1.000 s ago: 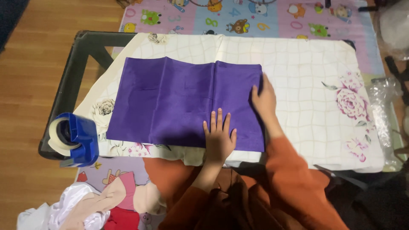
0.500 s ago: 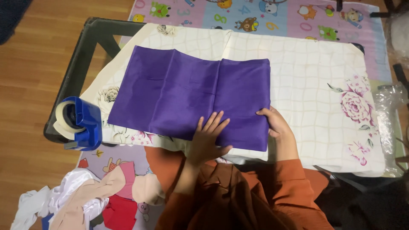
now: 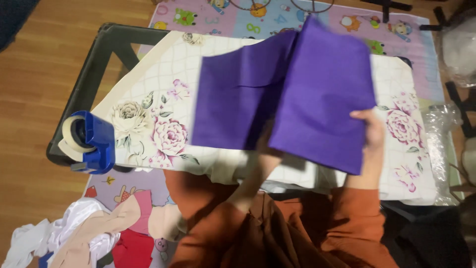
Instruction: Folding a large piece of purple fabric on a floor mat
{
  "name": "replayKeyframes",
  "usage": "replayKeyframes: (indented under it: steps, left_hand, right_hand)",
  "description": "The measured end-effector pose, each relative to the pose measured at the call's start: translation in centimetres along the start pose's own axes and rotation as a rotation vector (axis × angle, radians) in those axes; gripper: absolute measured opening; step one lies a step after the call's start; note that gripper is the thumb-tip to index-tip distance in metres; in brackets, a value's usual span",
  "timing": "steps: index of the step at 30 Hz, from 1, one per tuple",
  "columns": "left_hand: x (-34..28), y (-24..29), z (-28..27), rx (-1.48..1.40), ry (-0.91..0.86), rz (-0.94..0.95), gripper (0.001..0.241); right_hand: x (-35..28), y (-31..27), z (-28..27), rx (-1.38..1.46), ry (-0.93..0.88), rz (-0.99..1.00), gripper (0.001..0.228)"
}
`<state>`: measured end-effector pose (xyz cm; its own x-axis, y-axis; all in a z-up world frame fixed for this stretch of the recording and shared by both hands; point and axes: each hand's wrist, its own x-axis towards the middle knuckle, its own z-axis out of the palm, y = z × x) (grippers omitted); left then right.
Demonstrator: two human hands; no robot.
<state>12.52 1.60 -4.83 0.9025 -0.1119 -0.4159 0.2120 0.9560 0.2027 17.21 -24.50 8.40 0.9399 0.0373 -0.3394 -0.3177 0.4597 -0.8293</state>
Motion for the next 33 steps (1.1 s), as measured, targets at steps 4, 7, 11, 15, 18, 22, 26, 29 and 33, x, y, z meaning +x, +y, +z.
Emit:
replayKeyframes:
  steps: [4,7,11,15,18,22,26,29,33]
  left_hand:
    - [4.1,-7.1,5.8,0.049,0.037,-0.002,0.033]
    - [4.5,-10.4,7.9,0.102,0.074,-0.004,0.034]
    - [2.2,-8.8,6.4,0.180,0.137,-0.006,0.038]
    - [-1.2,-2.2,2.2,0.234,0.208,0.007,0.041]
    - [-3.9,2.5,-0.6,0.274,0.278,0.046,0.045]
    - [-8.8,7.5,-4.4,0.328,0.366,0.114,0.051]
    - [-11.4,10.5,-6.0,0.352,0.459,0.190,0.058]
    - [-12.2,11.3,-6.3,0.356,0.522,0.242,0.062]
    - [-15.4,11.6,-3.9,0.351,0.587,0.296,0.067]
  right_hand:
    - [-5.0,-9.2,4.4,-0.252,-0.083,-0.411,0.029]
    - [-6.8,-13.5,7.7,-0.413,-0.377,-0.584,0.021]
    - [-8.3,-13.6,14.1,-0.447,-0.088,-0.474,0.048]
    - [-5.5,-6.5,17.7,-0.299,-0.184,-0.311,0.057]
    - [-3.2,0.7,21.2,-0.283,-0.156,-0.122,0.044]
    - [0.5,11.0,23.2,-0.155,-0.324,0.013,0.058]
    - [4.8,18.5,21.4,-0.078,-0.296,0.197,0.057]
    - [4.9,18.1,19.7,-0.189,-0.220,0.228,0.070]
    - [5.6,16.4,17.0,-0.456,-0.213,0.227,0.090]
